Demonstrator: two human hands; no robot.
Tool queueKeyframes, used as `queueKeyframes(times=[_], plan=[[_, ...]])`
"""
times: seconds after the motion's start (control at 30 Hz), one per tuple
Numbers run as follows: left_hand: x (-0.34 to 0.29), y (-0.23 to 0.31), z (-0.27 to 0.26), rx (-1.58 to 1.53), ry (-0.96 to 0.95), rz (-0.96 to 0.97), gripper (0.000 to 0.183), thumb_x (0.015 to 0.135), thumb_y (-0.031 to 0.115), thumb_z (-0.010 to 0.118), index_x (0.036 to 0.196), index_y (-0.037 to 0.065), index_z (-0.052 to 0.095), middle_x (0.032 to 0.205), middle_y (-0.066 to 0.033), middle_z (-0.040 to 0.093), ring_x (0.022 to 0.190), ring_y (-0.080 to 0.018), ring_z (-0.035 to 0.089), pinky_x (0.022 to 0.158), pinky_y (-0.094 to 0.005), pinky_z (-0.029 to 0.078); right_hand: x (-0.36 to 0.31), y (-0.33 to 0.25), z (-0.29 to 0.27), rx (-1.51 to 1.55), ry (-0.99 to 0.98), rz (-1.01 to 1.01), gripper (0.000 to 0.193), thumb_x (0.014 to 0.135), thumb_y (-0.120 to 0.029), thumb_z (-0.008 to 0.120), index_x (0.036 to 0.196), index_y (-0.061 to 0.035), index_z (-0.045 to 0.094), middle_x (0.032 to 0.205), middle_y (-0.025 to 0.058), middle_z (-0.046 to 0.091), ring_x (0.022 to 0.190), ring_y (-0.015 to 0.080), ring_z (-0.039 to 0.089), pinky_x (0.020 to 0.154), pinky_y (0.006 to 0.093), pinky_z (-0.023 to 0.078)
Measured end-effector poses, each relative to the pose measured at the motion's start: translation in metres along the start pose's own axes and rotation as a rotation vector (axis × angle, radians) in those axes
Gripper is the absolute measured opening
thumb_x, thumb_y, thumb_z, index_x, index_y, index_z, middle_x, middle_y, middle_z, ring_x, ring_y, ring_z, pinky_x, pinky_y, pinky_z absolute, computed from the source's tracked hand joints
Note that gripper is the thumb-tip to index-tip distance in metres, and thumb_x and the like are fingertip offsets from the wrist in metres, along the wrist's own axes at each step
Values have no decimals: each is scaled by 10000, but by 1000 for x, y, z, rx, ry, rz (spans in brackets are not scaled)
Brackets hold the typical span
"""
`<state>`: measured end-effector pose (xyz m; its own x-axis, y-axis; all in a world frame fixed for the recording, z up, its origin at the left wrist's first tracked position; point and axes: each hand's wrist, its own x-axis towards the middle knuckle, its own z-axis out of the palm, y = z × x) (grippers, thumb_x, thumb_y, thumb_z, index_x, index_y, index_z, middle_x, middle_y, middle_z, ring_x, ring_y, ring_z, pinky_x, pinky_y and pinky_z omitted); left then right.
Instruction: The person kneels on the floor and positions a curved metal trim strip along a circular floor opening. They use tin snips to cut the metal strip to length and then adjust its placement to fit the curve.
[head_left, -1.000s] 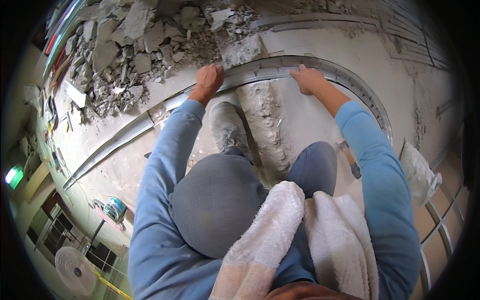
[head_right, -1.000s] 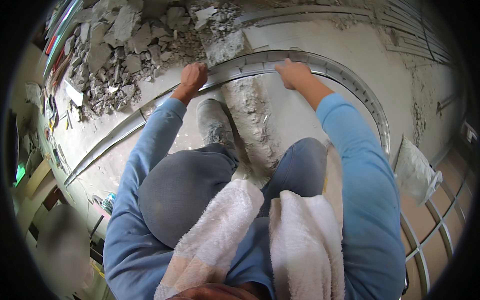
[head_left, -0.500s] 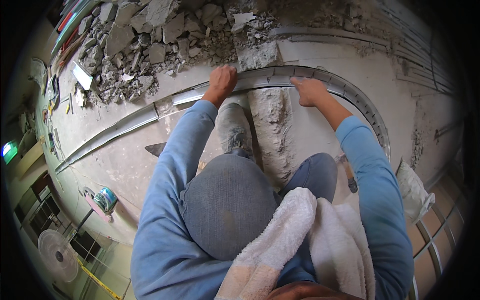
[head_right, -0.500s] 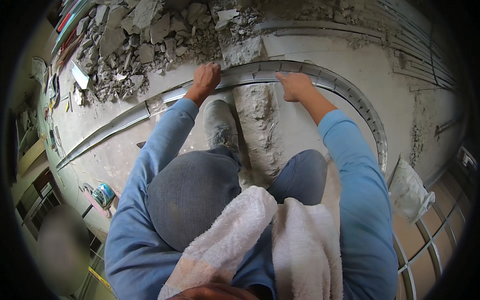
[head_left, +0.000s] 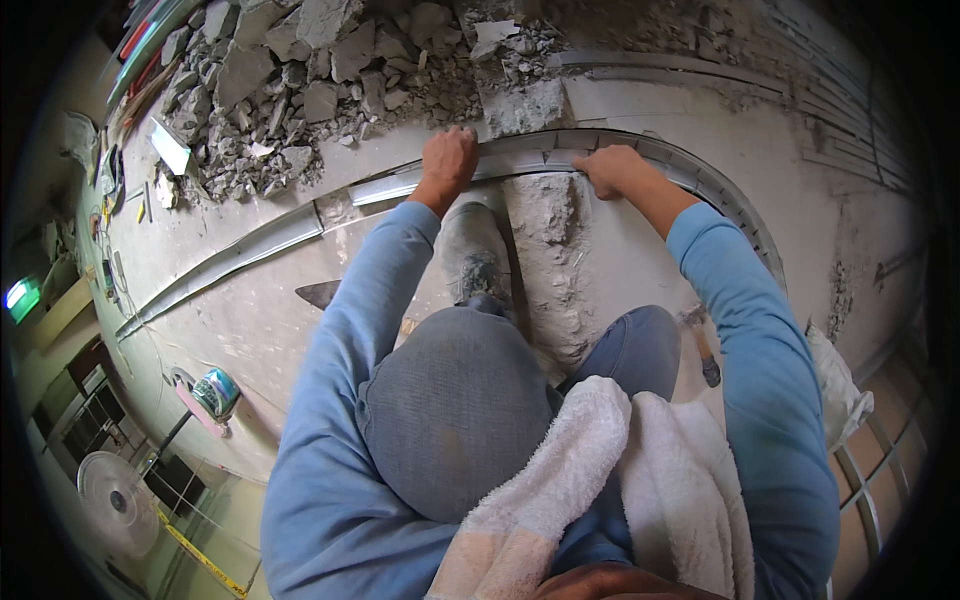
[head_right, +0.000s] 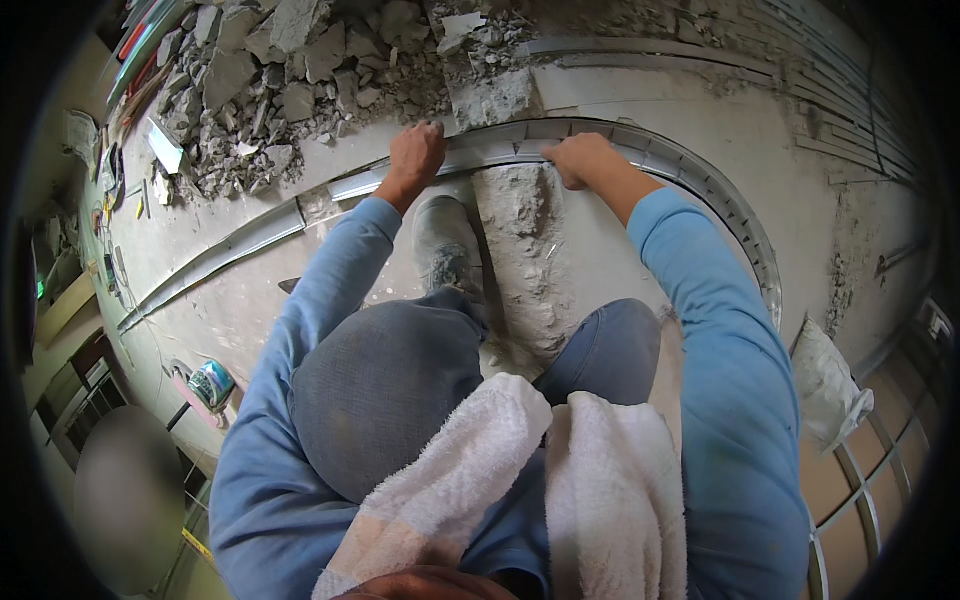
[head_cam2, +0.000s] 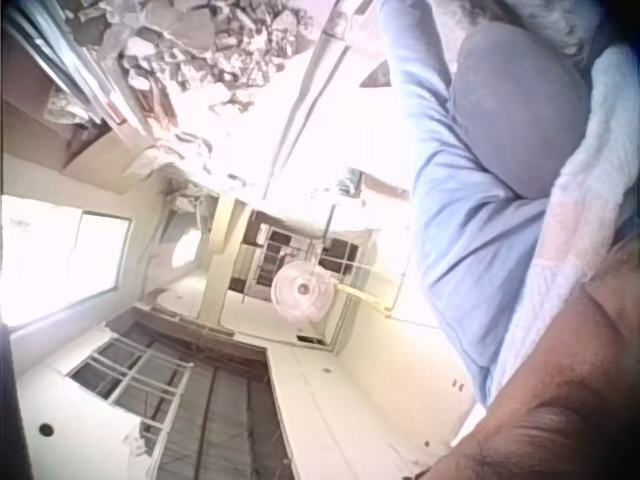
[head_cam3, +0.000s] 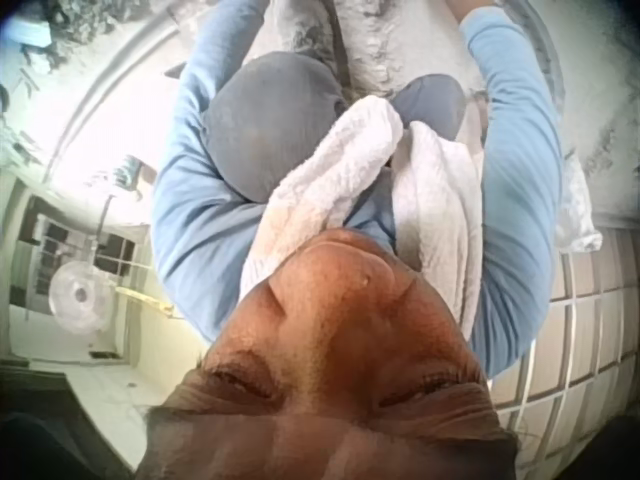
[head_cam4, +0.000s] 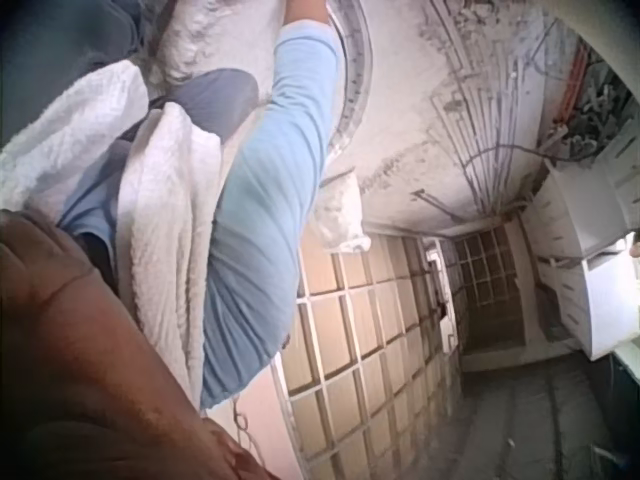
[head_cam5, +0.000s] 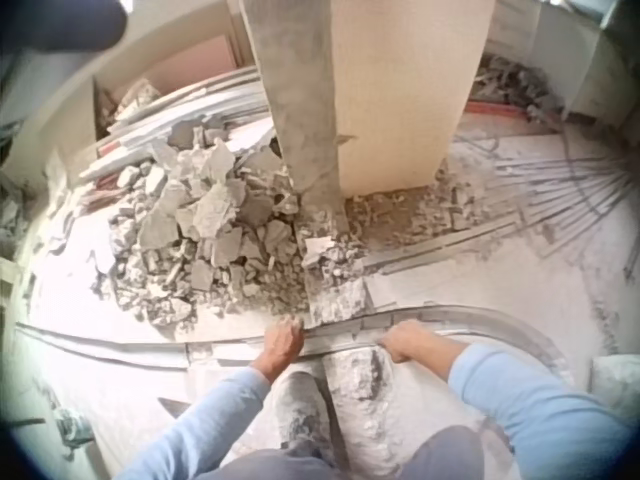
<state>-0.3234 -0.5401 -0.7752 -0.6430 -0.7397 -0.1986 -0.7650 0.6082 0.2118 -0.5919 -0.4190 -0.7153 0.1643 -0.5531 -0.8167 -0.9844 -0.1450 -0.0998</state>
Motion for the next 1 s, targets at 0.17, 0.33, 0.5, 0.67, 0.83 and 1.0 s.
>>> queueKeyframes(times=[0.17, 0.33, 0.5, 0.67, 0.83, 1.0], plan=[[-8, 6, 1, -2, 37, -70, 157, 947, 130, 523, 1043, 82, 637, 1035, -151, 707, 953, -363, 695, 784, -464, 580, -1, -6, -1, -13, 1, 36, 689, 815, -103, 627, 1484, -209, 508, 1198, 157, 723, 1097, 354, 701, 877, 472, 580], [-11, 7, 3, -11, 53, -116, 159, 914, 173, 607, 1048, 90, 632, 1055, -136, 695, 979, -352, 693, 778, -454, 585, -4, -7, 1, -11, 20, 50, 660, 841, -94, 615, 1481, -219, 513, 1208, 161, 718, 1101, 351, 701, 877, 470, 579], [-9, 9, -1, 11, 62, -104, 138, 944, 134, 537, 1045, 91, 622, 1053, -133, 692, 967, -343, 696, 757, -451, 592, -9, -12, 4, 0, 14, 87, 598, 877, -100, 607, 1458, -214, 526, 1310, 169, 658, 1154, 349, 679, 888, 476, 574], [-8, 14, -1, 3, 116, -145, 119, 941, 140, 544, 1023, 95, 618, 1064, -131, 688, 993, -340, 692, 748, -453, 595, -11, -16, 8, 40, 69, 97, 559, 885, -107, 613, 1430, -192, 526, 1340, 198, 589, 1143, 373, 673, 894, 478, 570], [-11, 11, 8, -18, 144, -181, 112, 938, 149, 539, 979, 97, 630, 995, -141, 702, 902, -356, 715, 712, -466, 591, -10, -16, 12, 41, 97, 103, 549, 879, -109, 618, 1416, -169, 521, 1308, 215, 594, 1126, 380, 676, 898, 477, 565], [-17, 4, 20, -137, 131, -270, 113, 864, 189, 606, 887, 89, 654, 889, -178, 732, 817, -402, 720, 690, -522, 564, -12, -19, 12, 35, 110, 103, 574, 867, -112, 628, 1424, -171, 507, 1305, 222, 594, 1122, 388, 675, 895, 485, 563]])
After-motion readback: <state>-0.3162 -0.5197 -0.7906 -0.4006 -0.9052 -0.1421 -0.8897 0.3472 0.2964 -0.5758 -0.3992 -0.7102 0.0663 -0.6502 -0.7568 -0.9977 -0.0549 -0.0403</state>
